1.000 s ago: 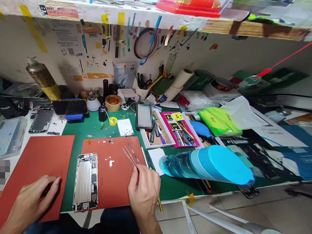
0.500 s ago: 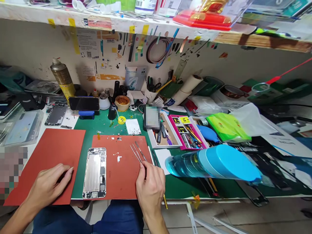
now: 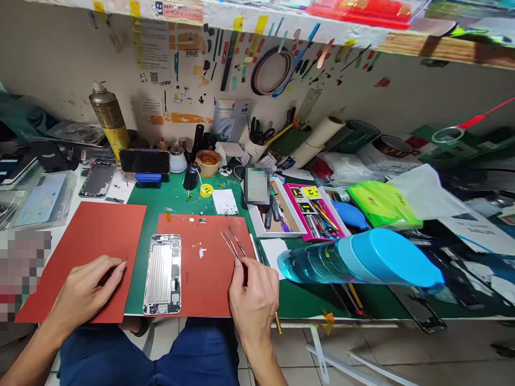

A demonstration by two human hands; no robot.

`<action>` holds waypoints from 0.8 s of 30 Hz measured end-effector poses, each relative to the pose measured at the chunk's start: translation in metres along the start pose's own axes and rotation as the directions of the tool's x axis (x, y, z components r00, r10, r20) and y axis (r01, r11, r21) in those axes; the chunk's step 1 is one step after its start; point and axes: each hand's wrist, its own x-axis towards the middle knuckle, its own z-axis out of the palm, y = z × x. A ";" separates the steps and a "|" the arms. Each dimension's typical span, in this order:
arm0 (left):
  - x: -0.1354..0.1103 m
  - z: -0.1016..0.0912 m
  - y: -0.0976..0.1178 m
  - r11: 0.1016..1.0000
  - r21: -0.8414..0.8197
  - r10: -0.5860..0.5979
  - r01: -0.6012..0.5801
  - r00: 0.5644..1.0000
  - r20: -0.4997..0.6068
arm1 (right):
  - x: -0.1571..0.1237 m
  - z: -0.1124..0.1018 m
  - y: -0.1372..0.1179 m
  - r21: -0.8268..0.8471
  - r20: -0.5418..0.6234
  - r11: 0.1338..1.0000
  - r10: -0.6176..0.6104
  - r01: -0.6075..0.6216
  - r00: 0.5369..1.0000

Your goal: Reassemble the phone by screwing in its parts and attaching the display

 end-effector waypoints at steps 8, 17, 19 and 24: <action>-0.002 0.001 0.000 1.000 -0.011 0.018 -0.018 1.000 0.012 | -0.002 0.003 0.000 0.006 -0.012 1.000 0.001 -0.001 1.000; -0.002 0.004 -0.005 0.999 -0.012 0.033 -0.033 0.999 0.016 | 0.077 -0.006 -0.008 0.222 0.224 0.969 -0.160 0.109 0.961; -0.003 0.005 -0.008 0.999 -0.021 0.026 -0.025 1.000 0.005 | 0.116 0.016 -0.011 0.239 0.408 0.950 -0.284 0.198 0.868; -0.006 0.008 -0.012 0.998 -0.056 0.028 -0.028 1.000 -0.006 | 0.182 0.091 -0.019 0.157 0.594 0.954 -0.296 0.253 0.748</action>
